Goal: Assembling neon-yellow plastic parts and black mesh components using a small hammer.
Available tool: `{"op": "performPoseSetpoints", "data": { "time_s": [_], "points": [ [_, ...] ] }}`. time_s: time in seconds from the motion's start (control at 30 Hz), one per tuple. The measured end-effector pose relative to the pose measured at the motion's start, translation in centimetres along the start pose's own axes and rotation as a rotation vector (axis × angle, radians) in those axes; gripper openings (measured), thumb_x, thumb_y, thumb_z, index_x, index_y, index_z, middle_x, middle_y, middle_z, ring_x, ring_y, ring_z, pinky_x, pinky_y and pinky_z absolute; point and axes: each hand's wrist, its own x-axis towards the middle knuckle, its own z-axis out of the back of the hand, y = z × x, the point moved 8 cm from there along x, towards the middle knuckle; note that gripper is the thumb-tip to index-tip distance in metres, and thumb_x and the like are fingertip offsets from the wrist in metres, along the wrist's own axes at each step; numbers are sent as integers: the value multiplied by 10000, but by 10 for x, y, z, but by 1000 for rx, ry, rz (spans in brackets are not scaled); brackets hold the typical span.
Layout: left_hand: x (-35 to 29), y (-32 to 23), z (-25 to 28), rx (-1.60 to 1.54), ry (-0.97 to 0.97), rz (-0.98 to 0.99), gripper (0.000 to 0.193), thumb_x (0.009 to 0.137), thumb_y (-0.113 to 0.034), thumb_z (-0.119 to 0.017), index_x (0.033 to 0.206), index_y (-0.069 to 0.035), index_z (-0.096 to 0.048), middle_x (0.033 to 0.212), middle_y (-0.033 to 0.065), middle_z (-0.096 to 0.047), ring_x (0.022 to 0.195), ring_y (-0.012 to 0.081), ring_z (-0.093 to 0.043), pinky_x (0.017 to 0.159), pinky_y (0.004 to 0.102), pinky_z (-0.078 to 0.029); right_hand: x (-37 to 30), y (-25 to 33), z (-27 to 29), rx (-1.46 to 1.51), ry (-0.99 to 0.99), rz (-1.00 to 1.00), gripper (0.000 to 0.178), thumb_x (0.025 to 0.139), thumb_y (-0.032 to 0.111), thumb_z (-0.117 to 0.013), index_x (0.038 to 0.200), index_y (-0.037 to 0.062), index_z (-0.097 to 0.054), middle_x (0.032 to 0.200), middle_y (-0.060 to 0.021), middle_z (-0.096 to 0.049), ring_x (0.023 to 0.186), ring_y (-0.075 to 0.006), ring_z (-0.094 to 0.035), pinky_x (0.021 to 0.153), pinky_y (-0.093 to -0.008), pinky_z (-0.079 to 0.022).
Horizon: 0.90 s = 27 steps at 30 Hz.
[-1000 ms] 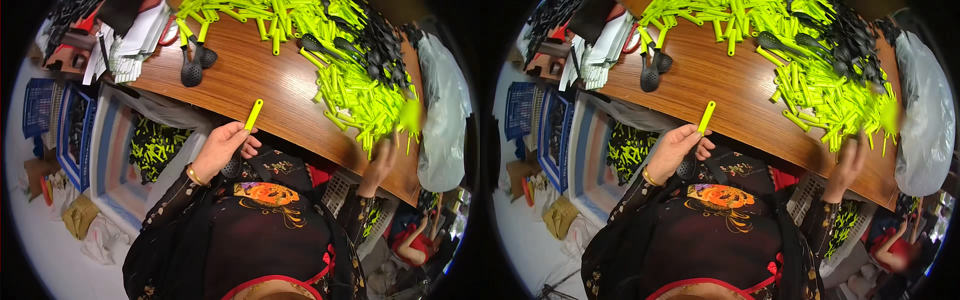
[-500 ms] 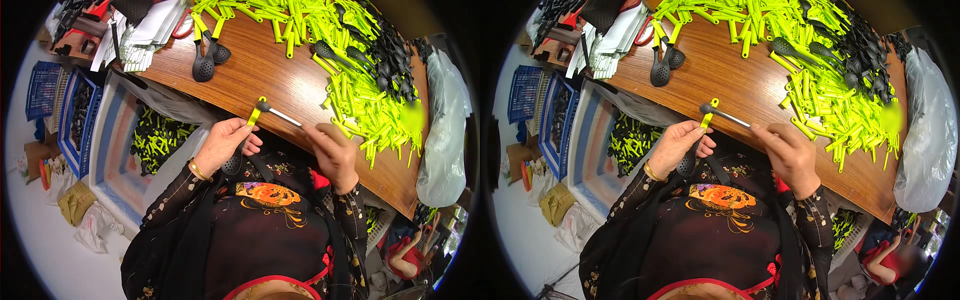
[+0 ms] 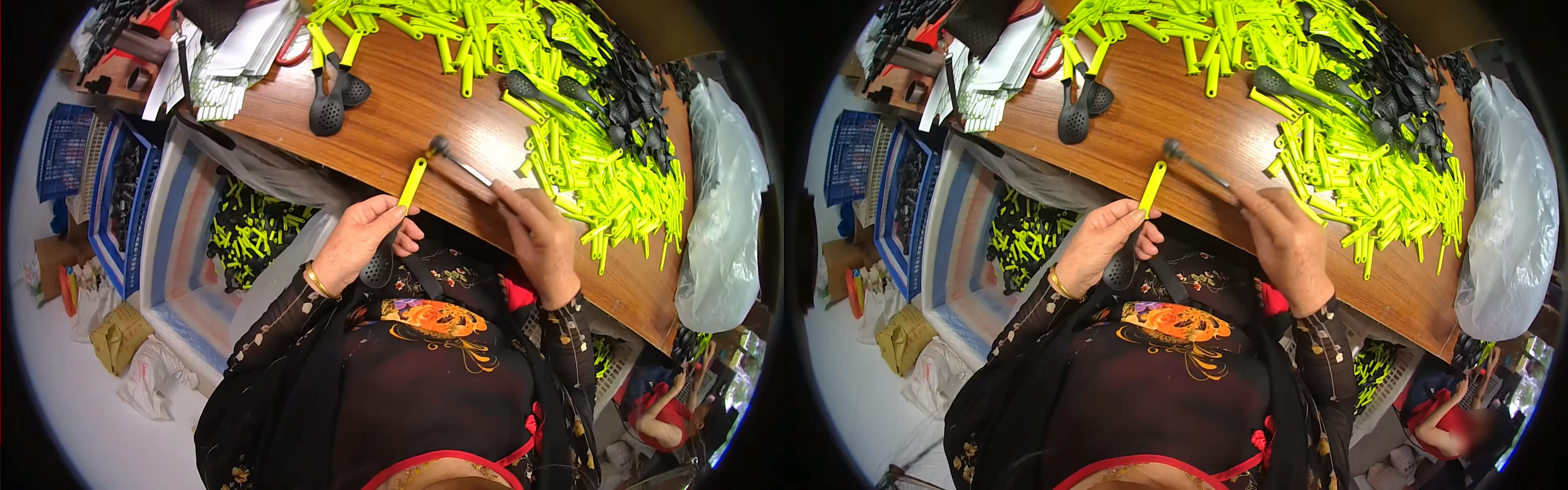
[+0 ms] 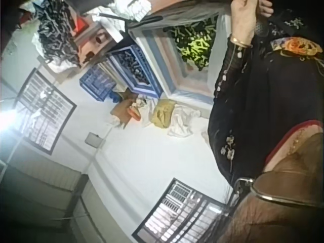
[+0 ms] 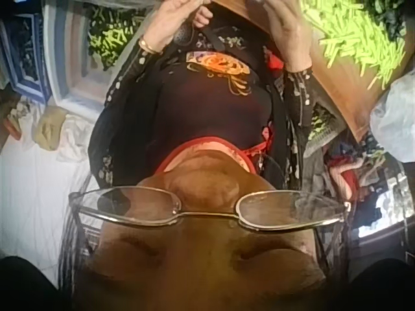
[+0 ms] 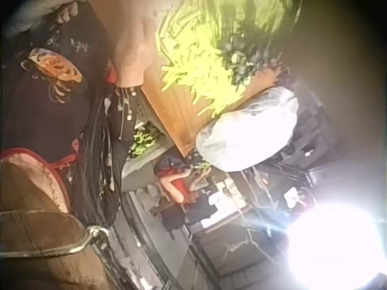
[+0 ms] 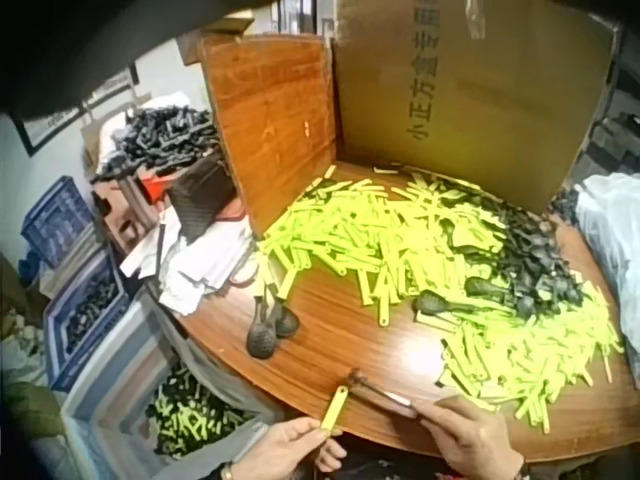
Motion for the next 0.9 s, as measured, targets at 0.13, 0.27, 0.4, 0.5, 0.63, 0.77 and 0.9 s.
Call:
{"op": "performPoseSetpoints", "data": {
  "time_s": [0.13, 0.27, 0.4, 0.5, 0.63, 0.77, 0.9],
  "points": [
    [-11, 4, -11, -40, 113, -95, 374, 1107, -179, -535, 1441, -13, -513, 1142, 101, -673, 877, 146, -694, 796, 264, -564, -1, -15, -1, 230, -35, -92, 374, 909, 6, -740, 1277, 69, -730, 1024, -126, -711, 928, -264, -699, 835, -326, -546],
    [-36, -7, -17, 25, 170, -119, 487, 1111, -107, -484, 1581, -40, -377, 1204, 92, -655, 941, 141, -714, 818, 270, -578, -23, -32, -12, 453, -60, -298, 408, 906, -2, -754, 1311, 22, -709, 1057, -116, -720, 953, -222, -681, 886, -313, -516],
    [-43, -37, 13, 498, -300, -370, 413, 1039, -22, -580, 1448, -35, -525, 1047, 92, -768, 894, 140, -737, 768, 276, -575, -28, -30, -13, 524, -126, -335, 407, 905, -11, -754, 1309, 11, -710, 1073, -111, -724, 969, -211, -679, 896, -310, -512],
    [-51, -68, 23, 1065, -637, -667, 308, 941, -48, -700, 1226, -22, -587, 979, 164, -734, 921, 310, -725, 815, 392, -558, -20, -4, 2, 327, -201, -48, 428, 866, -64, -762, 1286, 6, -717, 1081, -117, -728, 961, -230, -694, 877, -319, -528],
    [-46, -62, 28, 920, -616, -633, 233, 953, -42, -691, 1161, -9, -590, 989, 153, -682, 955, 279, -700, 836, 396, -547, -5, 34, -10, 317, -102, 108, 403, 836, -64, -788, 1214, 72, -769, 1018, -120, -714, 865, -250, -707, 743, -310, -562],
    [-28, -40, 50, 568, -485, -500, 163, 968, -29, -693, 1099, 20, -608, 962, 58, -683, 898, 125, -683, 783, 309, -560, 5, 36, -34, 85, 42, 77, 406, 850, -26, -789, 1227, 126, -772, 1011, -102, -712, 827, -263, -707, 683, -342, -563],
    [-11, -26, 60, 391, -370, -309, 133, 987, -54, -691, 1079, 20, -631, 895, 38, -682, 799, 104, -682, 727, 266, -571, 9, 36, -27, 179, -6, 76, 387, 889, 28, -768, 1254, 159, -759, 1015, -74, -714, 819, -252, -713, 670, -353, -570]
  ]
}}
